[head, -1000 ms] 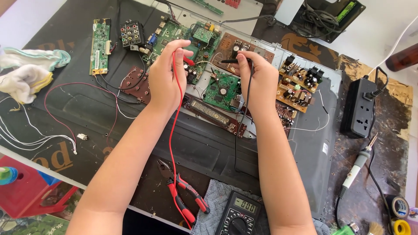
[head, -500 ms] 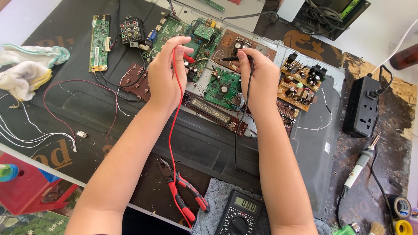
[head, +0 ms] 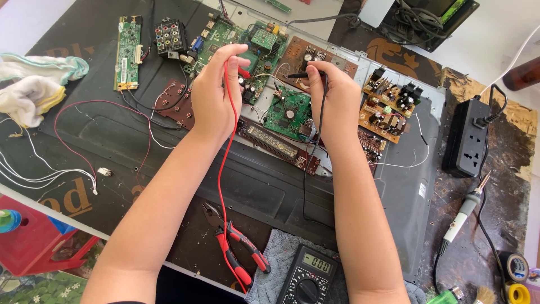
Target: Using a multimeter to test various components and points on electronic circuit boards for troubleshooting.
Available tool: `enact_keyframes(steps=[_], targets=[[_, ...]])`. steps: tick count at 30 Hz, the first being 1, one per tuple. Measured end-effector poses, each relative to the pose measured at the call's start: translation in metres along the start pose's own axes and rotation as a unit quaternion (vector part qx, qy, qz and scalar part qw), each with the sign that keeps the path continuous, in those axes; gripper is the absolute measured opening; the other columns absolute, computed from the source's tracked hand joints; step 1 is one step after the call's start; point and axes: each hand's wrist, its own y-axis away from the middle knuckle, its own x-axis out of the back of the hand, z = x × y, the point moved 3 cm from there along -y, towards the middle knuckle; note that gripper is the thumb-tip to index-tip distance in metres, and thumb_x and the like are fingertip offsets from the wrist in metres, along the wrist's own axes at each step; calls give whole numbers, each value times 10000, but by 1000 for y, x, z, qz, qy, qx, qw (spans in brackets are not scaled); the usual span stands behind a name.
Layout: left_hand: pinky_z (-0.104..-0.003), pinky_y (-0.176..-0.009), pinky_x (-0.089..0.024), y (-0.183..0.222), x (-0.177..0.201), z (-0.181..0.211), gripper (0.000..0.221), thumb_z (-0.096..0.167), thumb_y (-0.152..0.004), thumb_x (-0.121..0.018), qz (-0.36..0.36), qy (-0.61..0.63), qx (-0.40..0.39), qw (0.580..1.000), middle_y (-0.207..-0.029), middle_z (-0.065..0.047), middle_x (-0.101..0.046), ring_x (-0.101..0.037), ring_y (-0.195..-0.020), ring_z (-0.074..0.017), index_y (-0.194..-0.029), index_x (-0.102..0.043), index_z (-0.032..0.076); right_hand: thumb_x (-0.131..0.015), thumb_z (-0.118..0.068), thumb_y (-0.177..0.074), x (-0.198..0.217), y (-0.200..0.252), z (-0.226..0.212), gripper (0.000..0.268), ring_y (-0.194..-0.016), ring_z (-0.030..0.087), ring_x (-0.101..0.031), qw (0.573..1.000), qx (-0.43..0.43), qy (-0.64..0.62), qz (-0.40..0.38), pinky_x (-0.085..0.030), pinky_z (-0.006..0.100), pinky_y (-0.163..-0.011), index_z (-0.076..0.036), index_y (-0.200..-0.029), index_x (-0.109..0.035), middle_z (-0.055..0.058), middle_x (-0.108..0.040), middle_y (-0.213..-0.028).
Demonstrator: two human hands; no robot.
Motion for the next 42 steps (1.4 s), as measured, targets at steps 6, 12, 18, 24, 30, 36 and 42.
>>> enact_keyframes(steps=[6,12,18,24,30,36,42], targets=[[-236,-580,-511,1,0,2,256,231,-1159,-357,3,14,-18,1000,-1011,-54,-731,-633,-666,-112,-1278,-580,191,-552,-227,-1078,0,0,-1,265,-813,150,-794,1000,10,-5,0,-606,302,-728,-40,-1120,-734,65,-785,-919],[-256,-630,-569,-2,-3,4,259,214,-1148,-379,2,29,-4,1000,-1031,-97,-742,-668,-723,-141,-1269,-599,150,-558,-223,-1063,-3,0,5,297,-828,235,-745,1000,21,-1,5,-601,369,-721,-2,-1152,-736,106,-787,-933],[-294,-569,-570,0,-2,0,262,169,-1142,-410,64,0,-64,996,-995,-95,-785,-680,-581,-166,-1220,-657,131,-611,-190,-1073,-9,2,13,187,-812,225,-763,997,18,-54,61,-604,334,-737,-74,-1094,-756,77,-763,-786],[-295,-837,-507,1,-4,-9,257,188,-1142,-423,68,-43,-77,994,-1001,15,-787,-696,-634,-129,-1236,-662,178,-623,-189,-1072,-9,3,14,178,-807,251,-743,997,31,-48,55,-598,357,-748,-73,-1105,-754,73,-751,-769],[-290,-908,-428,1,-5,-12,260,218,-1149,-404,66,-37,-61,995,-1038,40,-787,-707,-694,-114,-1247,-645,214,-632,-190,-1073,-9,3,14,162,-831,245,-736,997,39,-25,58,-591,361,-785,-91,-1110,-754,54,-749,-777],[-293,-923,-412,1,-7,-17,260,206,-1146,-408,63,-21,-51,997,-1030,27,-787,-715,-695,-117,-1240,-650,204,-612,-165,-1077,-8,3,11,175,-800,246,-739,997,32,-42,51,-596,360,-771,-61,-1116,-747,85,-745,-781],[-295,-893,-448,-1,-4,-13,253,182,-1139,-408,69,3,-50,996,-1018,2,-787,-716,-683,-136,-1202,-653,172,-616,-170,-1079,-9,2,13,169,-801,245,-748,997,36,-42,52,-595,366,-770,-68,-1118,-746,84,-746,-790]])
